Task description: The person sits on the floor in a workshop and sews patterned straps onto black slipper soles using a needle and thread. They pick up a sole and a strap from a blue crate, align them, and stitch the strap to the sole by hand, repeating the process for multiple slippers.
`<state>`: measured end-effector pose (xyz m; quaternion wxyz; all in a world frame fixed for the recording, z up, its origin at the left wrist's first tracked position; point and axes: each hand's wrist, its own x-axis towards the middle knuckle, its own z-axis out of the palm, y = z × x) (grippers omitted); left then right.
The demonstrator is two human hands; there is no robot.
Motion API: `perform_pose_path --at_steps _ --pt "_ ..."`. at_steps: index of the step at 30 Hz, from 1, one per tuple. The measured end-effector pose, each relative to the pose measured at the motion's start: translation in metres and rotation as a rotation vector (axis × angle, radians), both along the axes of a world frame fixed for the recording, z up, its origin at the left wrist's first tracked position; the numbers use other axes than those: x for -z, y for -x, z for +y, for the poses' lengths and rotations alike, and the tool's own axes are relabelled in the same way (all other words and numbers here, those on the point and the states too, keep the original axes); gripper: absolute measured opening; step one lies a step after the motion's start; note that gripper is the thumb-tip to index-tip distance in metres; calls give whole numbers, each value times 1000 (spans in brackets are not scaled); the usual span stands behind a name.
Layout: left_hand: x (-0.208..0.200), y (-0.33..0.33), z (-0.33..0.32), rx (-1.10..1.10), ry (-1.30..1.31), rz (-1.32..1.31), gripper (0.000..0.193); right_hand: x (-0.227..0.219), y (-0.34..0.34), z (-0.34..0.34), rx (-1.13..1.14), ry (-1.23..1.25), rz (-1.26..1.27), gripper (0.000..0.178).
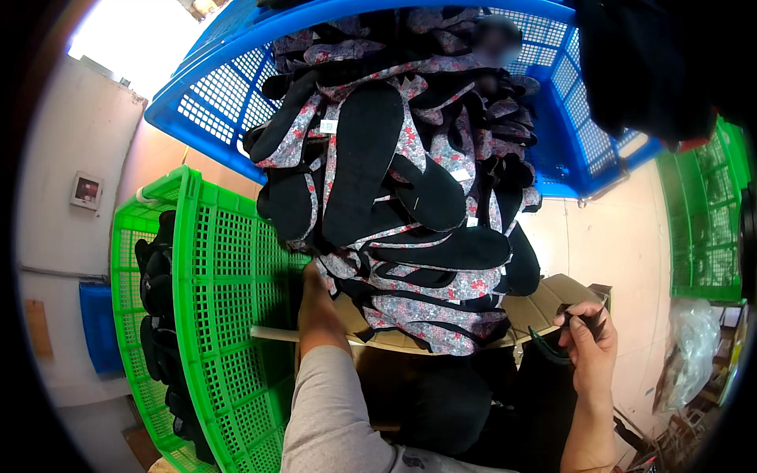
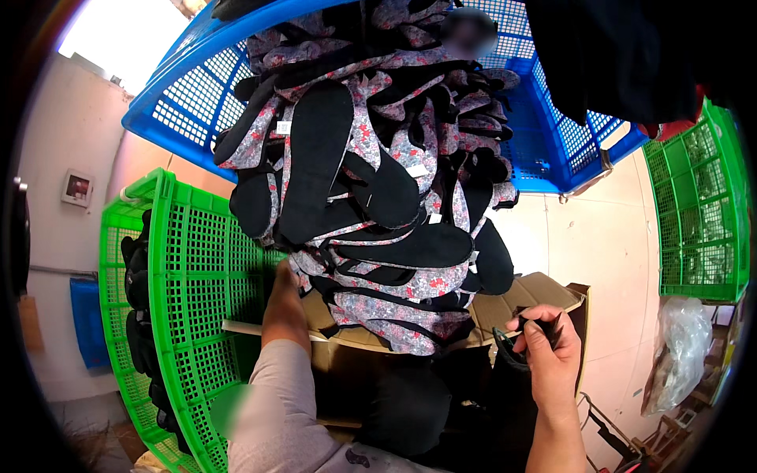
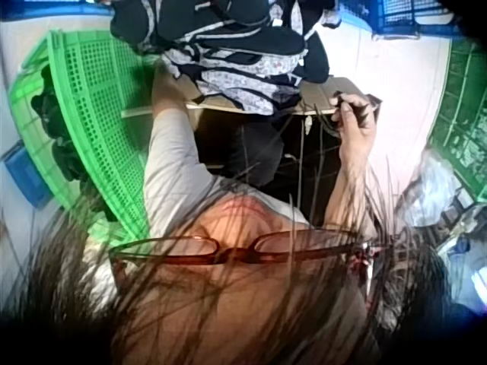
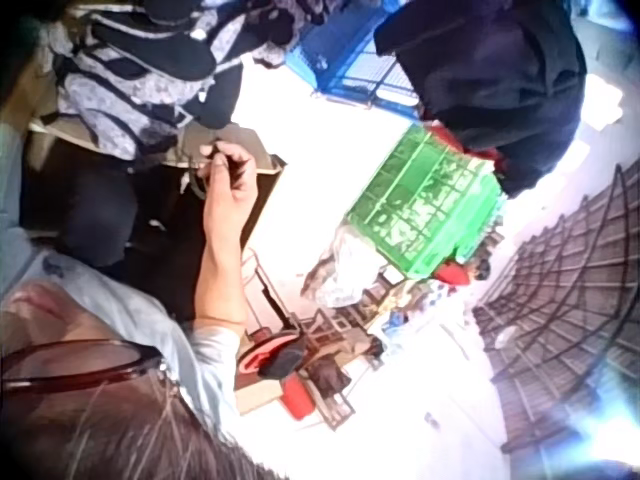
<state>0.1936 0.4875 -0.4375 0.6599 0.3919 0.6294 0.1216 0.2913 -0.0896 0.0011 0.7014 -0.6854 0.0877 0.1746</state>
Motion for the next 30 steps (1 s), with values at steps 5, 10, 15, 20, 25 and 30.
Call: perform_pose_path --at_steps 5,10,15,20,25,30 --pt "-52 -31 -37 -213 -38 119 46 4 1 6 -3 33 11 12" --pt "-104 -34 -43 -347 -397 39 51 3 -1 14 -30 30 22 12" --pt "-94 -49 -47 -122 -655 390 62 8 2 18 -54 38 33 12" --pt "-87 -52 -40 -130 -674 357 73 11 2 21 -68 48 40 13" --pt "-103 -52 -47 -47 -772 288 71 7 2 25 -97 25 53 13" --pt "-49 -39 -10 3 -716 128 73 5 1 19 -119 66 51 12"
